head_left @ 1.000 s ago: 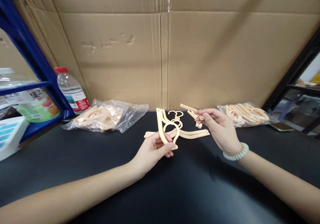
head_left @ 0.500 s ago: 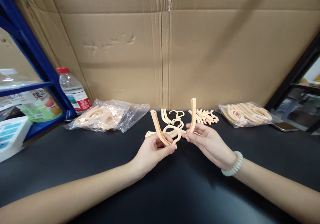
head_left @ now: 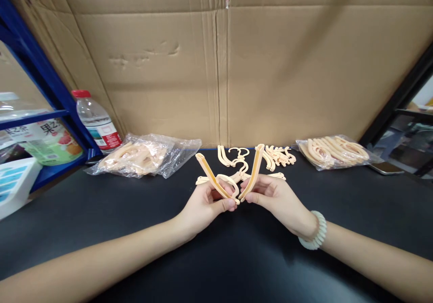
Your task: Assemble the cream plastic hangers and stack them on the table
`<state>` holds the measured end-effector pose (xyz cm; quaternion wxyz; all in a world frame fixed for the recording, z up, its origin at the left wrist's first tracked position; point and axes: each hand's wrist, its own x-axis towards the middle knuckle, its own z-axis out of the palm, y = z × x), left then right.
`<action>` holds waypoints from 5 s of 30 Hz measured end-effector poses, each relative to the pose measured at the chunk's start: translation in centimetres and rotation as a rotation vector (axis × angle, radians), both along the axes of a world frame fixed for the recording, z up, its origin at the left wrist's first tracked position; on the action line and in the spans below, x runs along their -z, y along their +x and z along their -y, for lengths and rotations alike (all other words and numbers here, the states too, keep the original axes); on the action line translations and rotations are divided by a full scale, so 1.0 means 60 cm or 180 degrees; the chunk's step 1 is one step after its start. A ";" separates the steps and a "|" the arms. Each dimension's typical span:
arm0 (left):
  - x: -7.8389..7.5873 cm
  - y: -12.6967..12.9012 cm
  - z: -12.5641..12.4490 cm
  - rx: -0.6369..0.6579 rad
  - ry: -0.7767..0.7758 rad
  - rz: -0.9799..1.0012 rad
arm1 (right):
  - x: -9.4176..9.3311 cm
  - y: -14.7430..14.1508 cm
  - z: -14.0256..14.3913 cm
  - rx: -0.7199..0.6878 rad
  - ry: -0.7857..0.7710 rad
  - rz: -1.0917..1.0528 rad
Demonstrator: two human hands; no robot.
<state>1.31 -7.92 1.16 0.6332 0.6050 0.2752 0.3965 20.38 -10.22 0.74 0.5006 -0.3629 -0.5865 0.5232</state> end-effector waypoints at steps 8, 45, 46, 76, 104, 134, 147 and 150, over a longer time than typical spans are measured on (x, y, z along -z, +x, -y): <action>0.004 -0.002 -0.003 0.0186 0.0108 0.0020 | -0.003 0.001 0.003 -0.0072 0.0110 0.0094; 0.007 0.009 0.009 -0.0590 -0.0188 0.0258 | -0.003 -0.029 0.014 0.0318 0.0374 0.0104; 0.005 0.009 0.010 -0.0595 -0.0181 0.0253 | -0.004 -0.028 0.012 0.0287 0.0342 0.0088; -0.082 -0.127 -0.126 -0.0072 0.2555 -0.2131 | -0.079 0.167 -0.056 -0.0226 0.1219 0.2965; -0.030 -0.097 -0.097 0.0356 0.3508 -0.2484 | -0.059 0.166 -0.067 -0.0183 0.1483 0.3833; -0.012 -0.094 -0.101 0.0204 0.3682 -0.2439 | -0.049 0.140 -0.056 -0.0427 0.1633 0.3920; -0.011 -0.091 -0.101 0.0198 0.3702 -0.2465 | -0.044 0.141 -0.060 -0.0345 0.1709 0.3985; -0.011 -0.091 -0.102 0.0199 0.3730 -0.2467 | -0.041 0.142 -0.063 -0.0314 0.1731 0.3944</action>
